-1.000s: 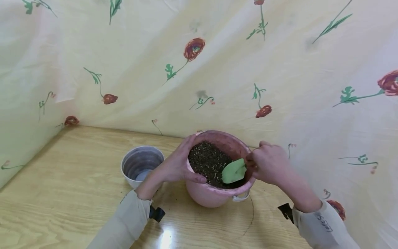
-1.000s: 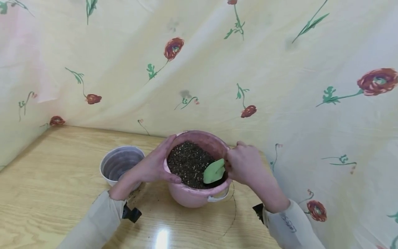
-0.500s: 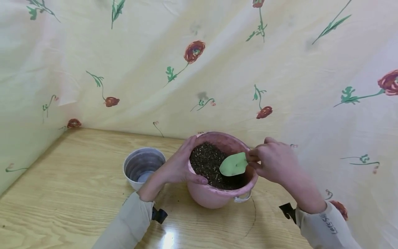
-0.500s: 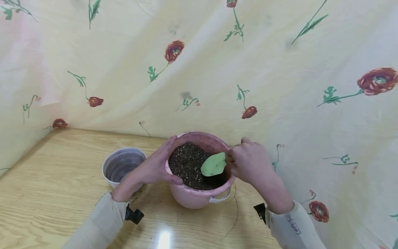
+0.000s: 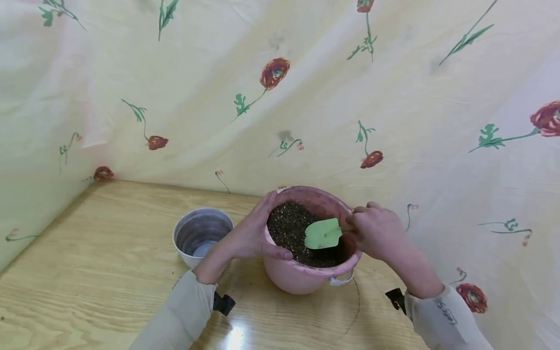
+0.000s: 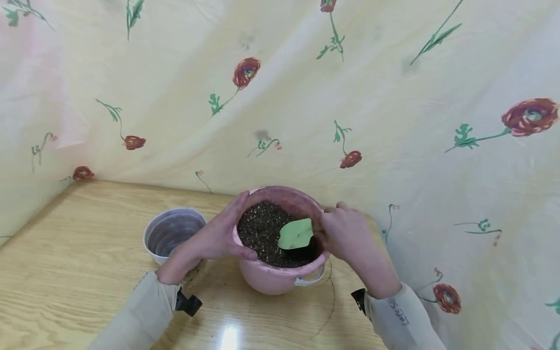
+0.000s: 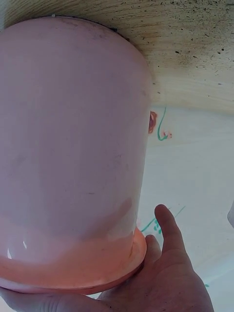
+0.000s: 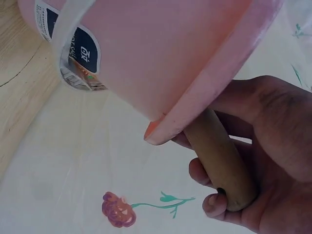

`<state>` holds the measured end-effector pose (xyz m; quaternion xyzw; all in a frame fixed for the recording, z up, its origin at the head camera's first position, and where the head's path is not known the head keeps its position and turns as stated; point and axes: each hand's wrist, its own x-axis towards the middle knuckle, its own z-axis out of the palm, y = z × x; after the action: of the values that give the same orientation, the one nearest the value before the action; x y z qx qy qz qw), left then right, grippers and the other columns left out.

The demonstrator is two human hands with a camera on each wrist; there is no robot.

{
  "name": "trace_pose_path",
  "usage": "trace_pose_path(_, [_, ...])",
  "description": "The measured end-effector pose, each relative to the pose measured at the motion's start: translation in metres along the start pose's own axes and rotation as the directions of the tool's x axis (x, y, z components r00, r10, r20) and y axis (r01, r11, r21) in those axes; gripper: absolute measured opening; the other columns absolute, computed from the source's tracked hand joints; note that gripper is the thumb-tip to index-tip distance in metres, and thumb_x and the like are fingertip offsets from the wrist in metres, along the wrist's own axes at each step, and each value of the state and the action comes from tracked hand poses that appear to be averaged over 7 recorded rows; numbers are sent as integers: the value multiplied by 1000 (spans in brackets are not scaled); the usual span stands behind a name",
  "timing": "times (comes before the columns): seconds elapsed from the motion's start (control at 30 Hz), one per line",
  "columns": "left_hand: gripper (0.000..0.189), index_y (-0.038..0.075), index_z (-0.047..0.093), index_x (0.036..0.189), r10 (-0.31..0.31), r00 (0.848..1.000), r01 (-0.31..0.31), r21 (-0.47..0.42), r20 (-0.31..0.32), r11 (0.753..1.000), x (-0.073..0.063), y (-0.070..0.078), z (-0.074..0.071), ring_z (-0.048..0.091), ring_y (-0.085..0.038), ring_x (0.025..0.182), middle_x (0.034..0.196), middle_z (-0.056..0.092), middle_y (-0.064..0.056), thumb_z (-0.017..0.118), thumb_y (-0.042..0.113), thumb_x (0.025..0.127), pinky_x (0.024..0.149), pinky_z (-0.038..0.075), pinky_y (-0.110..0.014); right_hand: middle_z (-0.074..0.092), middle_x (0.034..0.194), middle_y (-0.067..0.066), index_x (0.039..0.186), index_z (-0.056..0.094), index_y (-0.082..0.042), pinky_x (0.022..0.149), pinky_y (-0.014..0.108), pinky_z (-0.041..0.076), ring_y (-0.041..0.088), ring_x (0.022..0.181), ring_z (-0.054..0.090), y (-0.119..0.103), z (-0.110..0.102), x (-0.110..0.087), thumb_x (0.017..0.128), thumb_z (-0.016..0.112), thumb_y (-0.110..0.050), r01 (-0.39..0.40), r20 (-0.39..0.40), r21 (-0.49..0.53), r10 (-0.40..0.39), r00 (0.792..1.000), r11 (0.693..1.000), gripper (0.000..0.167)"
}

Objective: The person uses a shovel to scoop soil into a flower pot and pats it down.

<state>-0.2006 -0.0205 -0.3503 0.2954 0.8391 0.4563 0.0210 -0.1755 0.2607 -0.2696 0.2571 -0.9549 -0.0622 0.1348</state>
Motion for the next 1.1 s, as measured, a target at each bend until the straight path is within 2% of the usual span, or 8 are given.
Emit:
trace_pose_path(0.1, [139,27,-4,155,-10,1000,10,4,1,1000,0,0,0,6,-26,146,161,-7,1,89,52,56,115,17,-51,51,59,-8,57,54,-23,41,31,37,18,57,43,0,2,4,76,79,-18,33,-1,-25,-33,999,999,31])
trace_pose_path(0.27, [134,24,5,157,20,1000,-20,-26,3,999,1,0,1,2,-23,147,162,-4,-2,90,49,57,115,15,-52,57,62,-8,71,72,-20,42,30,39,16,62,47,-1,12,5,76,80,-25,26,23,-3,-26,999,1000,11])
trace_pose_path(0.4, [133,21,6,157,36,999,-36,-18,2,999,2,1,1,2,-23,147,162,-3,-4,91,47,57,115,15,-52,47,60,-6,65,64,-20,41,29,37,14,58,44,-5,18,6,79,77,-27,-3,28,18,3,1000,1000,20])
trace_pose_path(0.57, [139,23,-4,156,14,1000,-14,10,-2,1000,0,3,0,6,-27,147,162,-4,-4,90,50,57,115,17,-52,38,53,-6,61,59,-23,41,28,32,15,54,39,-9,24,13,78,76,-21,54,-39,14,-53,998,998,24])
trace_pose_path(0.67, [141,23,-7,155,7,1000,-6,25,-8,1000,0,3,0,7,-28,147,162,-4,-3,90,52,57,115,18,-51,51,55,-9,64,65,-23,44,31,39,16,57,48,-11,31,18,77,77,-21,85,-51,54,-83,995,995,18])
trace_pose_path(0.8, [140,21,-6,155,39,999,-38,23,-4,999,2,1,2,7,-27,147,162,-3,-3,90,50,57,115,18,-51,67,71,-10,72,73,-21,55,39,50,21,71,61,-11,39,18,75,80,-22,60,-50,114,-54,997,992,8])
trace_pose_path(0.97, [141,22,-9,155,10,1000,-10,13,5,1000,2,0,2,6,-28,147,162,-5,-2,90,50,57,115,17,-51,71,76,-6,75,75,-19,57,41,52,23,74,63,-12,42,18,74,81,-24,11,-43,122,-6,999,992,7])
trace_pose_path(1.1, [142,23,-10,154,6,1000,-6,16,-4,1000,2,-1,2,7,-28,146,162,-5,-1,90,51,56,115,18,-51,72,77,-7,77,76,-19,57,41,52,23,75,64,-14,46,21,74,80,-23,22,-66,141,-13,998,990,6])
